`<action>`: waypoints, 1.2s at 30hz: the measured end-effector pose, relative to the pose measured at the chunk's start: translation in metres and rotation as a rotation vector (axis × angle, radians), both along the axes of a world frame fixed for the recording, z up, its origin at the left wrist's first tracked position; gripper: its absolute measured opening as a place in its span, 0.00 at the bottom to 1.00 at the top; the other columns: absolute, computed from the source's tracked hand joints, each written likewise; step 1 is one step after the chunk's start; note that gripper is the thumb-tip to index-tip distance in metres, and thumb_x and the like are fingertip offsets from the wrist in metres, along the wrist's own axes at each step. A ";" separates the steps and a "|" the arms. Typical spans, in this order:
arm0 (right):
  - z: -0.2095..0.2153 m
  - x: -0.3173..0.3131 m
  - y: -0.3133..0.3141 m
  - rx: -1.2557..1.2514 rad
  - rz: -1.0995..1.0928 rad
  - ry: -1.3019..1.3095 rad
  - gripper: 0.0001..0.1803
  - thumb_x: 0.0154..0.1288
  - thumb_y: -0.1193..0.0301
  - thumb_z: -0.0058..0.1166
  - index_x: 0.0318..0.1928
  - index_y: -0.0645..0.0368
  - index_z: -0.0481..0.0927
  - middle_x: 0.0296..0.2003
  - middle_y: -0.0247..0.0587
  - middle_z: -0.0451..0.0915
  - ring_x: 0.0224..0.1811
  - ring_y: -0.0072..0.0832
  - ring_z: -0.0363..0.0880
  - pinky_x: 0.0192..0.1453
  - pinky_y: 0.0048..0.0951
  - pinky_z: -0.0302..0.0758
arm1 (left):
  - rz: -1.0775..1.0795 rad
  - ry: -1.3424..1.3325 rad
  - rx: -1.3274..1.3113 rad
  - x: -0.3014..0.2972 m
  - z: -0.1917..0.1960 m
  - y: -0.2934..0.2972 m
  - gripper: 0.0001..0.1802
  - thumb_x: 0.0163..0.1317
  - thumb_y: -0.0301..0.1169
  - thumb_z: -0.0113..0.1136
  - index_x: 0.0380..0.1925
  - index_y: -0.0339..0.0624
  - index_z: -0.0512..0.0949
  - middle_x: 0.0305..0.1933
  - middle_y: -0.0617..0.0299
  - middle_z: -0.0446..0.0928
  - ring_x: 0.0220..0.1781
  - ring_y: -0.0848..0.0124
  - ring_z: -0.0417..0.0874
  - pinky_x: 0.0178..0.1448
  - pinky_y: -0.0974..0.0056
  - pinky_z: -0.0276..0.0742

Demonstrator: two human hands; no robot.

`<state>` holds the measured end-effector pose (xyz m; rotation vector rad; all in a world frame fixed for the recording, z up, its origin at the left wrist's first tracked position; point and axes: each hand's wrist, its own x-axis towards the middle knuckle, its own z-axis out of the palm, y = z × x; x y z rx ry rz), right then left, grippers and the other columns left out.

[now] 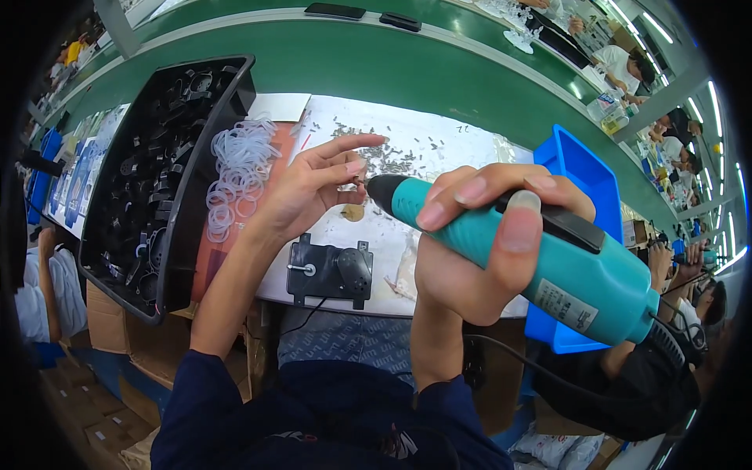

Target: Assembling various small lighting components and housings using an electric screwdriver at a factory workbench.

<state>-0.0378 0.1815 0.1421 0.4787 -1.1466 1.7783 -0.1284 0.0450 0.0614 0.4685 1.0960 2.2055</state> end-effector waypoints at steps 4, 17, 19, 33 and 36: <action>0.001 -0.002 -0.006 -0.008 -0.028 -0.033 0.12 0.64 0.66 0.47 0.46 0.57 0.68 0.27 0.43 0.74 0.15 0.27 0.69 0.22 0.28 0.69 | -0.038 0.004 -0.022 0.002 0.002 -0.001 0.23 0.64 0.28 0.56 0.59 0.37 0.71 0.33 0.69 0.73 0.36 0.78 0.76 0.43 0.70 0.76; -0.004 -0.002 0.000 0.017 0.016 -0.015 0.15 0.65 0.67 0.48 0.50 0.55 0.66 0.27 0.46 0.73 0.15 0.29 0.70 0.20 0.30 0.72 | 0.001 0.028 -0.101 0.005 0.005 0.001 0.23 0.64 0.31 0.58 0.59 0.41 0.72 0.32 0.67 0.75 0.34 0.77 0.77 0.40 0.70 0.75; -0.006 -0.003 0.002 0.018 0.009 -0.013 0.15 0.65 0.67 0.48 0.50 0.55 0.66 0.27 0.46 0.73 0.15 0.30 0.70 0.20 0.30 0.72 | -0.003 0.026 -0.109 0.004 0.006 0.000 0.22 0.64 0.31 0.58 0.58 0.41 0.73 0.32 0.67 0.74 0.34 0.77 0.77 0.40 0.70 0.75; -0.004 -0.004 0.003 -0.001 -0.035 -0.004 0.15 0.63 0.67 0.47 0.49 0.57 0.68 0.26 0.46 0.74 0.13 0.30 0.70 0.19 0.30 0.70 | 0.006 0.071 -0.145 0.004 0.007 -0.002 0.20 0.64 0.31 0.58 0.56 0.39 0.74 0.32 0.66 0.77 0.34 0.78 0.79 0.41 0.70 0.77; -0.004 -0.005 0.004 -0.056 -0.016 0.015 0.15 0.63 0.67 0.47 0.49 0.56 0.68 0.26 0.46 0.74 0.13 0.30 0.69 0.18 0.30 0.69 | 0.003 0.104 -0.165 0.004 0.008 -0.005 0.21 0.64 0.31 0.58 0.56 0.38 0.73 0.32 0.66 0.77 0.34 0.78 0.80 0.41 0.71 0.77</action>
